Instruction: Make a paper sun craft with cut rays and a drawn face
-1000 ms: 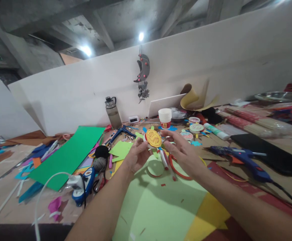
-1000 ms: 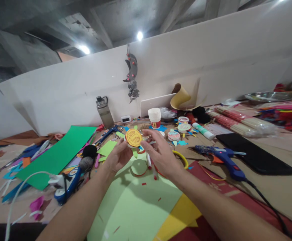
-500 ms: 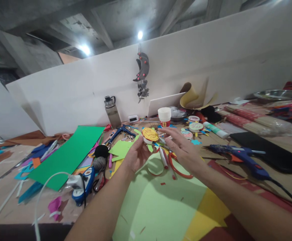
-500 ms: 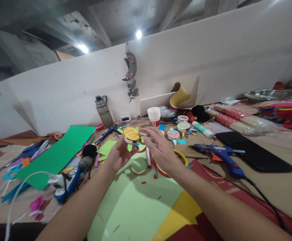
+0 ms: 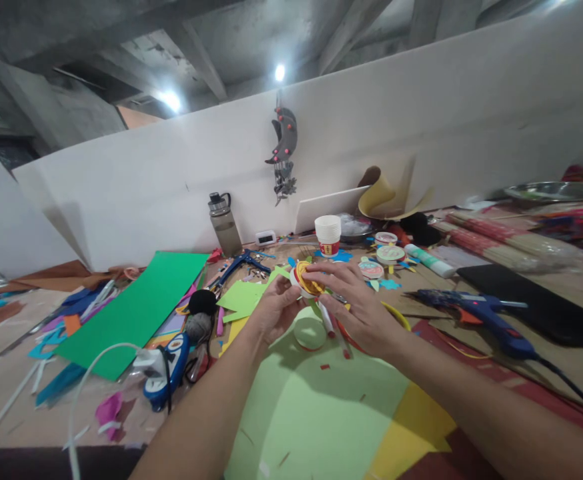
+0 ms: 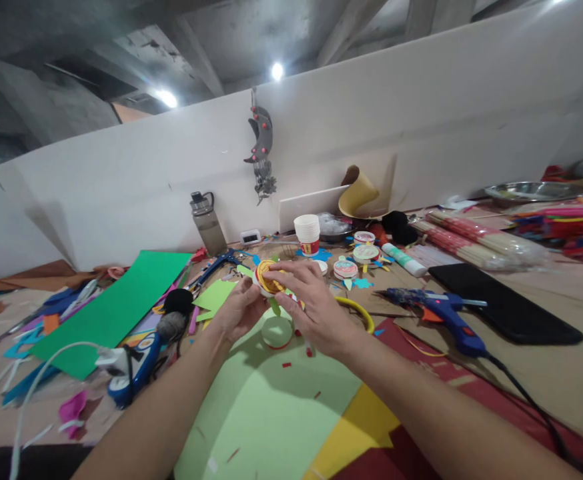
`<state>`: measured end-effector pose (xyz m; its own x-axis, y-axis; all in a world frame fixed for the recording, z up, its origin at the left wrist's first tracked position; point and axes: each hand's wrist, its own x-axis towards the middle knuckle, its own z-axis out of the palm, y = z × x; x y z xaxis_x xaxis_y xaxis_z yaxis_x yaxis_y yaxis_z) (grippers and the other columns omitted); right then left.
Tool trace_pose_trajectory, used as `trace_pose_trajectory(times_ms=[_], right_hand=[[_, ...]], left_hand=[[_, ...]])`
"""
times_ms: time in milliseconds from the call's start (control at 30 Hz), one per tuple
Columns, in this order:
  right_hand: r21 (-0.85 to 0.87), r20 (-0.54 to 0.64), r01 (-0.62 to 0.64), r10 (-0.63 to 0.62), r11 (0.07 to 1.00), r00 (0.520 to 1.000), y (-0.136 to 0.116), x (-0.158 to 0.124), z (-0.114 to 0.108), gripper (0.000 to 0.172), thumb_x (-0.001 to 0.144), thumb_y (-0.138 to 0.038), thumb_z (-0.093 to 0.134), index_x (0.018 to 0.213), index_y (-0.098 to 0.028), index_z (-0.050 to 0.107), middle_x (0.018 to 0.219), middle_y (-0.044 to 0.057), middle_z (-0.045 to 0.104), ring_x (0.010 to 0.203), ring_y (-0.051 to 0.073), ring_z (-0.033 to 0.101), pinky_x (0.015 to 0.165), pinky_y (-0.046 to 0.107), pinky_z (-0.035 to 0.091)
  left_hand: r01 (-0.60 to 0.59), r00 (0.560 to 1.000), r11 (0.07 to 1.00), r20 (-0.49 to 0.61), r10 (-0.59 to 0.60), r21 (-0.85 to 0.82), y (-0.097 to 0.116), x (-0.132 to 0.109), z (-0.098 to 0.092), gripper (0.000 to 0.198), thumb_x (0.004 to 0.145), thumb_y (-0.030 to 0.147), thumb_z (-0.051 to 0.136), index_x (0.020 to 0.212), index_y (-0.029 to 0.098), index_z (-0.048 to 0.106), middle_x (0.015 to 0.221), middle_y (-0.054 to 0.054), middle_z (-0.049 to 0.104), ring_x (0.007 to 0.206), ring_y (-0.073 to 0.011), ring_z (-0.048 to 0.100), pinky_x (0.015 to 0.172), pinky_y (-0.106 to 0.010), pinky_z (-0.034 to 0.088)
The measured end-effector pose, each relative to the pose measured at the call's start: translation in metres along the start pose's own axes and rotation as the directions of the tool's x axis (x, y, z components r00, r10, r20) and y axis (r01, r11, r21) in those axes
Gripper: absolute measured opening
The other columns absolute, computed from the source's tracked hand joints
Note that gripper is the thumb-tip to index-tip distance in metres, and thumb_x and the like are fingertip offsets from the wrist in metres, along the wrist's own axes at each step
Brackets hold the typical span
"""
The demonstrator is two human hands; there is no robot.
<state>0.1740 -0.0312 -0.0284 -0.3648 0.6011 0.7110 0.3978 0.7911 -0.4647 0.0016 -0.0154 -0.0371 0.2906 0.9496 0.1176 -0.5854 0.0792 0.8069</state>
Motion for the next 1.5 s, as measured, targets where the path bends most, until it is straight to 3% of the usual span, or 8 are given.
trace_pose_trajectory(times_ms=[167,300,400,533,800,933,1100,1500], right_hand=[[0.033,-0.034,-0.033,0.034,0.999,0.999,-0.003,0.0,-0.002,0.03,0.093,-0.03,0.047,0.121,-0.032,0.058,0.13,0.003,0.055,0.122,0.022,0.043,0.103,0.044,0.032],[0.21,-0.177,-0.269,0.307,0.94,0.935,0.002,0.0,-0.001,0.032,0.091,-0.039,0.048,0.119,-0.026,0.056,0.126,0.008,0.054,0.115,0.023,0.049,0.095,0.041,0.041],[0.418,-0.063,-0.411,0.477,0.81,0.877,0.01,0.001,0.003,0.039,0.087,-0.045,0.051,0.12,-0.023,0.053,0.119,0.009,0.058,0.105,0.022,0.055,0.086,0.039,0.048],[0.521,0.083,-0.429,0.457,0.738,0.886,0.015,0.002,0.005,0.036,0.082,-0.042,0.058,0.113,-0.021,0.058,0.111,0.007,0.063,0.097,0.02,0.06,0.086,0.039,0.049],[0.471,0.026,-0.485,0.539,0.736,0.842,0.013,0.001,0.003,0.025,0.078,-0.039,0.061,0.093,-0.019,0.06,0.095,0.006,0.066,0.084,0.019,0.061,0.074,0.035,0.051],[0.437,0.007,-0.513,0.567,0.739,0.824,0.015,-0.001,0.004,0.024,0.075,-0.039,0.065,0.085,-0.02,0.056,0.082,0.003,0.064,0.074,0.017,0.06,0.065,0.031,0.048],[0.412,0.024,-0.476,0.513,0.777,0.858,0.015,-0.002,0.006,0.024,0.075,-0.039,0.065,0.087,-0.02,0.057,0.079,0.001,0.062,0.072,0.016,0.058,0.065,0.031,0.048],[0.413,0.003,-0.447,0.49,0.793,0.872,0.006,-0.001,0.002,0.025,0.08,-0.043,0.061,0.086,-0.019,0.062,0.078,0.002,0.064,0.07,0.016,0.057,0.066,0.03,0.046]], left_hand=[[-0.004,1.0,1.0,-0.029,0.004,-0.005,0.0,0.001,0.0,0.04,0.056,0.022,0.085,0.082,0.016,0.055,0.09,-0.002,0.067,0.08,-0.0128,0.063,0.07,-0.026,0.047],[-0.006,0.997,1.0,-0.078,0.004,-0.018,0.0,0.0,-0.001,0.04,0.054,0.021,0.086,0.078,0.015,0.054,0.084,-0.001,0.068,0.074,-0.0134,0.063,0.068,-0.028,0.047],[-0.016,1.0,1.0,-0.015,0.016,0.015,-0.002,-0.001,-0.002,0.037,0.056,0.022,0.084,0.081,0.015,0.058,0.085,-0.004,0.068,0.081,-0.0166,0.064,0.076,-0.032,0.047],[-0.009,0.998,0.996,0.055,0.005,0.085,-0.004,-0.002,-0.005,0.033,0.059,0.022,0.082,0.083,0.015,0.06,0.086,-0.004,0.067,0.083,-0.0166,0.064,0.082,-0.032,0.045],[-0.055,0.993,0.976,0.109,0.032,0.211,0.001,-0.003,0.002,0.034,0.068,0.031,0.076,0.098,0.016,0.068,0.097,-0.008,0.068,0.088,-0.0177,0.061,0.082,-0.029,0.043],[-0.111,0.994,0.93,0.058,0.097,0.35,-0.002,-0.001,0.001,0.036,0.065,0.034,0.078,0.095,0.015,0.069,0.091,-0.007,0.068,0.082,-0.0163,0.06,0.074,-0.026,0.044],[-0.155,0.98,0.897,-0.053,0.194,0.414,-0.008,0.004,-0.003,0.029,0.062,0.035,0.08,0.08,0.015,0.069,0.077,-0.003,0.067,0.069,-0.0119,0.056,0.064,-0.023,0.042],[-0.153,0.98,0.883,-0.048,0.194,0.443,-0.007,0.003,0.0,0.029,0.061,0.036,0.08,0.075,0.015,0.066,0.071,0.0,0.062,0.064,-0.0103,0.053,0.061,-0.022,0.039]])
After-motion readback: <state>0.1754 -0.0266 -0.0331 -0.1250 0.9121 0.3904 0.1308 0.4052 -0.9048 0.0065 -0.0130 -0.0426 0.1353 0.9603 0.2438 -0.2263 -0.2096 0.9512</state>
